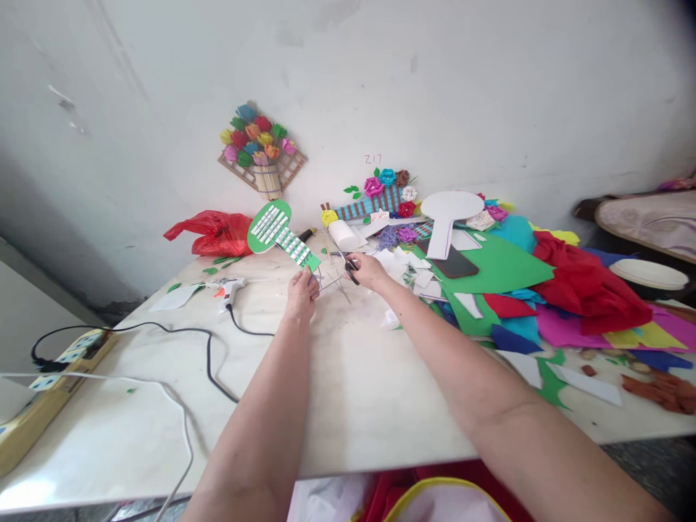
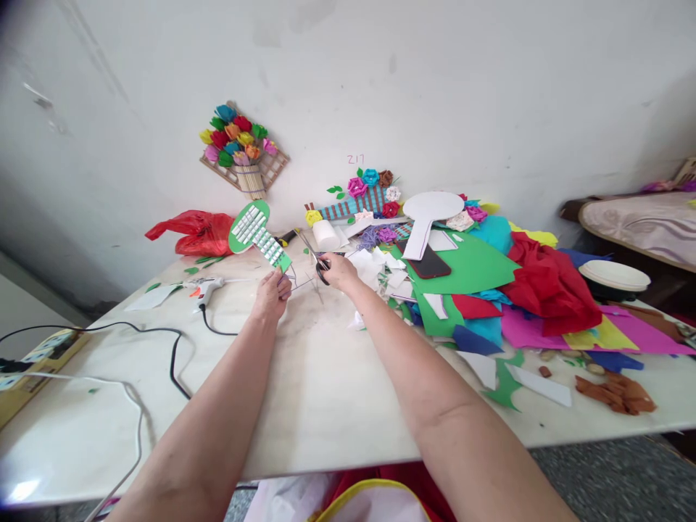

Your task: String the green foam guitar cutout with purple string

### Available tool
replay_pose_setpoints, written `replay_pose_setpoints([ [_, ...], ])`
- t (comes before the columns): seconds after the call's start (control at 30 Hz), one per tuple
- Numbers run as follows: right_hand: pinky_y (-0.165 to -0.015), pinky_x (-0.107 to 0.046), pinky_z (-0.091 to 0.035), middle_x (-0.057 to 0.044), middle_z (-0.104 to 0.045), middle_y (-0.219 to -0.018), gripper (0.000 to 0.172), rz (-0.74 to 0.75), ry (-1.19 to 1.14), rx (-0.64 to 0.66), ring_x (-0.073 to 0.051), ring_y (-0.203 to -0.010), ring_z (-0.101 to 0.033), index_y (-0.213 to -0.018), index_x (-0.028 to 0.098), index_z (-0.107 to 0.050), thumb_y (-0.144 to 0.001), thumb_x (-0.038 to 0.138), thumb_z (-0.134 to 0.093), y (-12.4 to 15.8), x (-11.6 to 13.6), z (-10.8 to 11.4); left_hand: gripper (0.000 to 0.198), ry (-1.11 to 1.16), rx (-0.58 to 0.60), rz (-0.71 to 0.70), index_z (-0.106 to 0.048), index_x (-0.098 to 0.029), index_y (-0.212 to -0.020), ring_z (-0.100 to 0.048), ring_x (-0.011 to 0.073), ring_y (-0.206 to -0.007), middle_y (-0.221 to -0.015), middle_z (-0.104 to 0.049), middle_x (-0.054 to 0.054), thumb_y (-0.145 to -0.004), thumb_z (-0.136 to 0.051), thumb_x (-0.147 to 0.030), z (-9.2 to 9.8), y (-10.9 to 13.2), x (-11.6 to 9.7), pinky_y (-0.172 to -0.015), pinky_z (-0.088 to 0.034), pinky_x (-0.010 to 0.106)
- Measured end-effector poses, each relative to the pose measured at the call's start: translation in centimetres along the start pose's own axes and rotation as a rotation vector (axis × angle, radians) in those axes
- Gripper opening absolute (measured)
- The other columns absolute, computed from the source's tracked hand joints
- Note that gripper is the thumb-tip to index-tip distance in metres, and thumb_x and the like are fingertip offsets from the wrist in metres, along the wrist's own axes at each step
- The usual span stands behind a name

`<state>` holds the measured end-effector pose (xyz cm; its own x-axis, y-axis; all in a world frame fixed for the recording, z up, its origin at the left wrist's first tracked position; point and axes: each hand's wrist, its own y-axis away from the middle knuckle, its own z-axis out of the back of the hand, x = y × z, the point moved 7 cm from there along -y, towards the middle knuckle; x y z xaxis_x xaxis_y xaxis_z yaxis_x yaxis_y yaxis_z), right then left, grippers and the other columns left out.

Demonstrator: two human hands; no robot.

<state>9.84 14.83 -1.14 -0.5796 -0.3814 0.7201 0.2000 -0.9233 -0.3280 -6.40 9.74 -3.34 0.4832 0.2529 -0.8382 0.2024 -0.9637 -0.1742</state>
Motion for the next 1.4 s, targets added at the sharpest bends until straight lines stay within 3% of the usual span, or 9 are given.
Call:
replay_pose_setpoints([
  [0.2,-0.063,-0.022,-0.04,0.001,-0.067,-0.08,0.038,0.101,0.169,0.146,-0.015,-0.073,-0.058,-0.098,0.022,-0.061,-0.061,0.029,-0.066,0.5,0.3,-1.7,0.033,-0.019,0.009,-0.019,-0.032,-0.019,-0.064,-0.023,0.0024,-0.031,-0.041,-0.025,-0.011,-0.073,-0.06,-0.034,-0.2,0.0,-0.2,-0.034,-0.014,0.015],
  [0.3,-0.062,-0.023,-0.04,-0.001,-0.066,-0.08,0.03,0.048,0.188,0.065,-0.016,-0.072,-0.058,-0.093,0.021,-0.062,-0.064,0.027,-0.062,0.2,0.3,-0.4,0.026,-0.079,-0.045,-0.014,-0.042,-0.017,-0.07,-0.045,0.0054,-0.039,-0.048,-0.048,-0.005,-0.074,-0.058,-0.036,0.5,-0.2,-0.1,-0.04,-0.03,0.015],
  [0.4,-0.065,-0.024,-0.041,-0.003,-0.066,-0.084,0.026,-0.043,0.158,-0.118,-0.017,-0.076,-0.058,-0.093,0.019,-0.062,-0.069,0.027,-0.057,-0.3,-0.2,2.6,0.025,-0.13,-0.081,0.023,-0.048,-0.014,-0.079,-0.06,0.0107,-0.056,-0.067,-0.064,0.006,-0.076,-0.055,-0.038,1.1,-0.4,0.3,-0.051,-0.042,0.02],
  [0.53,-0.073,-0.03,-0.041,-0.008,-0.064,-0.095,0.036,-0.268,0.229,-0.599,-0.021,-0.087,-0.058,-0.114,0.019,-0.051,-0.081,0.031,-0.041,0.9,-1.9,9.6,0.025,-0.156,-0.064,0.044,-0.048,-0.014,-0.078,-0.063,0.0133,-0.059,-0.073,-0.067,0.01,-0.077,-0.055,-0.037,1.2,-0.4,0.8,-0.057,-0.045,0.024],
  [0.6,-0.073,-0.033,-0.041,-0.009,-0.063,-0.097,0.042,-0.345,0.314,-0.688,-0.023,-0.088,-0.057,-0.122,0.022,-0.045,-0.082,0.034,-0.041,1.8,-2.5,12.1,0.026,-0.191,-0.035,0.053,-0.047,-0.014,-0.078,-0.064,0.016,-0.063,-0.076,-0.068,0.011,-0.076,-0.057,-0.039,0.9,-0.3,1.0,-0.06,-0.047,0.027],
  [0.73,-0.074,-0.035,-0.042,-0.01,-0.064,-0.094,0.038,-0.376,0.468,-0.566,-0.025,-0.088,-0.059,-0.114,0.025,-0.054,-0.079,0.039,-0.048,2.0,-2.7,12.9,0.029,-0.268,0.006,0.067,-0.048,-0.014,-0.08,-0.066,0.019,-0.069,-0.081,-0.068,0.013,-0.073,-0.059,-0.04,0.4,-0.2,1.5,-0.064,-0.048,0.029],
  [0.87,-0.075,-0.034,-0.043,-0.011,-0.064,-0.1,0.031,-0.296,0.596,-0.326,-0.026,-0.093,-0.058,-0.103,0.024,-0.062,-0.074,0.034,-0.055,1.1,-1.9,9.8,0.03,-0.306,0.042,0.053,-0.049,-0.014,-0.079,-0.066,0.0195,-0.074,-0.084,-0.069,0.012,-0.072,-0.06,-0.041,0.3,-0.3,1.8,-0.065,-0.047,0.028],
  [1.0,-0.076,-0.031,-0.045,-0.015,-0.064,-0.099,0.032,-0.347,0.646,-0.104,-0.025,-0.094,-0.06,-0.099,0.015,-0.064,-0.069,0.026,-0.061,0.6,-2.9,6.7,0.031,-0.335,0.052,0.05,-0.048,-0.015,-0.078,-0.066,0.0194,-0.073,-0.083,-0.069,0.012,-0.07,-0.061,-0.041,0.3,-0.2,1.7,-0.063,-0.047,0.028],
  [1.4,-0.077,-0.035,-0.046,-0.02,-0.062,-0.101,0.038,-0.29,0.695,0.139,-0.029,-0.098,-0.057,-0.101,0.011,-0.063,-0.063,0.017,-0.062,0.4,-4.0,4.6,0.035,-0.344,0.056,0.048,-0.049,-0.014,-0.077,-0.063,0.0163,-0.061,-0.07,-0.067,0.01,-0.069,-0.062,-0.045,0.0,0.2,1.5,-0.059,-0.046,0.027],
])
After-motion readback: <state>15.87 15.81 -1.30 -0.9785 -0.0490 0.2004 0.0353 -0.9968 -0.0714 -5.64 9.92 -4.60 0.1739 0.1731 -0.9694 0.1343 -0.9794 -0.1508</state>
